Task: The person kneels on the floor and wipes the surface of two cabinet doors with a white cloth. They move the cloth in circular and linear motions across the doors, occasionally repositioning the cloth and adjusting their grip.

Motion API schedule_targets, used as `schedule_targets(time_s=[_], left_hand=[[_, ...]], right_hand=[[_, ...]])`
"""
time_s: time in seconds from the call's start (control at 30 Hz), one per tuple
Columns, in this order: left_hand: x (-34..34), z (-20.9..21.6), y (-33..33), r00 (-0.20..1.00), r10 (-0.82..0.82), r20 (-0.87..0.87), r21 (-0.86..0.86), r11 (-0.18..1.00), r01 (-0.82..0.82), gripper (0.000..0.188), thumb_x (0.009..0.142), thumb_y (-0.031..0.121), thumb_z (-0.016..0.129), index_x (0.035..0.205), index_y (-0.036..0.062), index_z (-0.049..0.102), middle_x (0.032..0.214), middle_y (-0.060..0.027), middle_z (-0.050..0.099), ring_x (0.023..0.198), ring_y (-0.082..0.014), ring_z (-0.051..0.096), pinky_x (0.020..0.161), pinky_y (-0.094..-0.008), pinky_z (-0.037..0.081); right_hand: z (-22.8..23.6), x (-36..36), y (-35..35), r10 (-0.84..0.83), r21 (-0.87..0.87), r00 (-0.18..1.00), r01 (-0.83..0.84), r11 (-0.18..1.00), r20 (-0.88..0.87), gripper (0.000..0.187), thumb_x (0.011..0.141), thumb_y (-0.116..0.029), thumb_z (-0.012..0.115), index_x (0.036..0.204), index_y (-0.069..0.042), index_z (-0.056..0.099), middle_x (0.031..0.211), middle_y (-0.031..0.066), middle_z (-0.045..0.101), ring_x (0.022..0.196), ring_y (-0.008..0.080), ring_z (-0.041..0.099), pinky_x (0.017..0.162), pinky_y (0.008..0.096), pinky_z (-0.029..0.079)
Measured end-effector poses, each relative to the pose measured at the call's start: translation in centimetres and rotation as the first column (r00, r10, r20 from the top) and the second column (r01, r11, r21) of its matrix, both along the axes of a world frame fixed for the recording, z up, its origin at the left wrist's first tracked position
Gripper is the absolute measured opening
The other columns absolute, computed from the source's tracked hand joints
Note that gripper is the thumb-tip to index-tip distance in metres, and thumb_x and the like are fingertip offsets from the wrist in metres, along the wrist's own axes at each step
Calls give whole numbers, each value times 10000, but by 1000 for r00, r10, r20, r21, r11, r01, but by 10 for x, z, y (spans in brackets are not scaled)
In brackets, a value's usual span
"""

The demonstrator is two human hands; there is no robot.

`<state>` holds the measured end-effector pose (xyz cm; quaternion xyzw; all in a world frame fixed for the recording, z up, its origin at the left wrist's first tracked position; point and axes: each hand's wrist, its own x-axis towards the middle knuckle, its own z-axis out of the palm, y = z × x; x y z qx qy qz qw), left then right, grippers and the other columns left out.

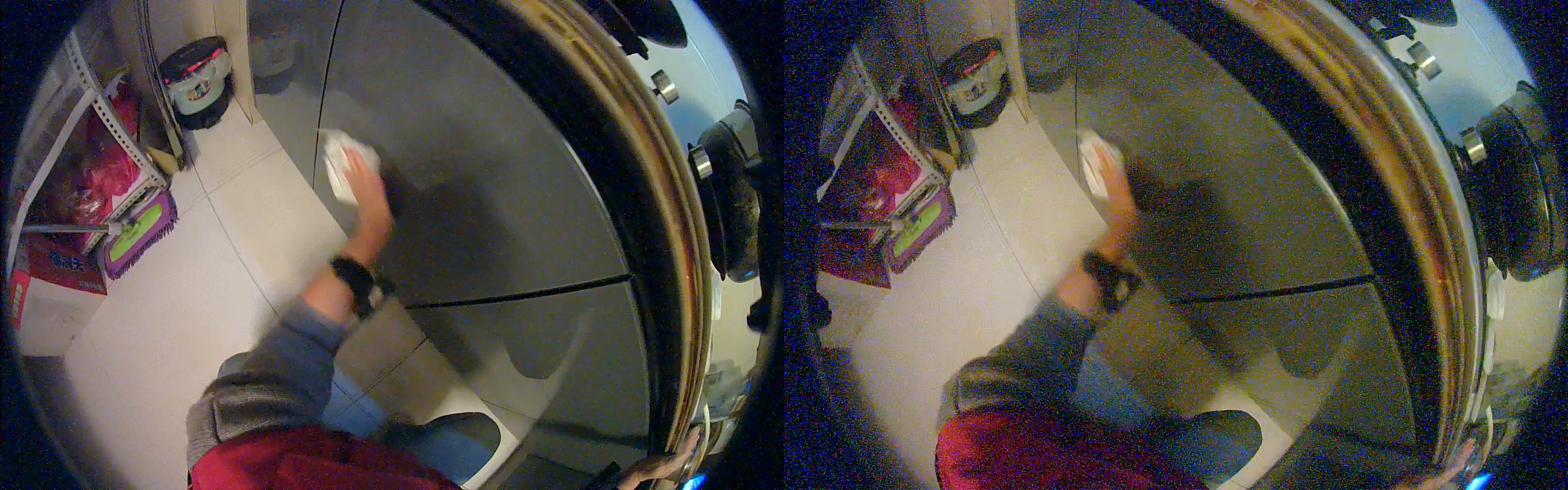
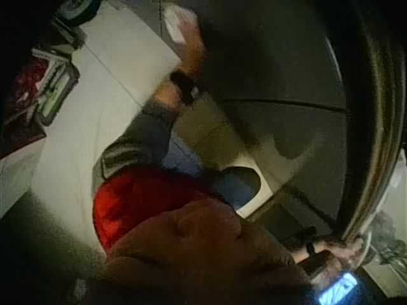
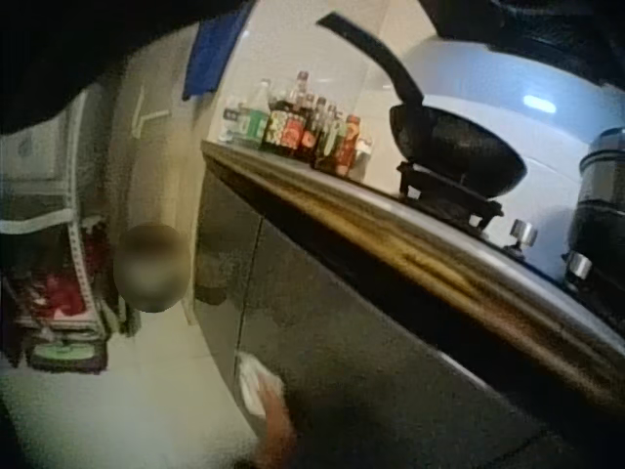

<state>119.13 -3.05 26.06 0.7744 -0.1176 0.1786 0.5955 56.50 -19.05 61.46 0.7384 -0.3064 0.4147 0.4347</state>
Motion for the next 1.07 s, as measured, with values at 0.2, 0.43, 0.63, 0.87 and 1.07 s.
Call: schedule_targets(time_s=[0.2, 0.43, 0.63, 0.87, 1.07], left_hand=[[-183, -42, -11, 803, -443, 399, 204, 897, 393, 686, 848, 170, 493, 1381, -90, 149, 1457, -293, 143, 1378, -440, 38, 1102, -590, -13], [14, 62, 8, 980, -154, 123, -340, 922, 188, 565, 1001, 292, 218, 1462, 4, 65, 1549, -103, 39, 1423, -214, 38, 1141, -427, -15], [-170, 8, -11, 822, -535, 195, 305, 830, 467, 482, 797, 261, 494, 1140, -71, 424, 1229, -292, 362, 1219, -511, 255, 1030, -677, 61], [-102, 56, -17, 818, -217, 532, 213, 970, 118, 510, 851, 171, 463, 1271, -105, 374, 1335, -302, 343, 1289, -510, 245, 1043, -692, 77], [-83, 152, -17, 739, -165, 654, 4, 977, 214, 632, 880, 267, 452, 1396, -39, 250, 1478, -285, 159, 1393, -423, 99, 1072, -621, 8]], right_hand=[[1, 5, 6, 31, 174, 978, -67, 982, 205, 733, 951, -563, 129, 1344, -37, 455, 1335, 143, 502, 1254, 309, 446, 1080, 415, 282], [1, 12, 13, 201, 113, 979, -195, 974, -47, 818, 903, -652, 93, 1394, -58, 367, 1390, 109, 434, 1306, 274, 373, 1109, 402, 223], [-7, 1, 0, 113, 51, 992, -110, 993, -50, 740, 930, -609, 98, 1439, -104, 284, 1460, 91, 339, 1371, 271, 262, 1127, 435, 147], [-10, -11, 2, 140, 76, 990, -138, 988, -18, 754, 962, -546, 129, 1240, 20, 544, 1256, 153, 566, 1217, 337, 480, 1082, 474, 261], [-14, -9, -1, 133, 36, 989, -136, 990, 59, 701, 983, -485, 121, 1235, 7, 553, 1254, 142, 572, 1220, 324, 484, 1080, 474, 250]])
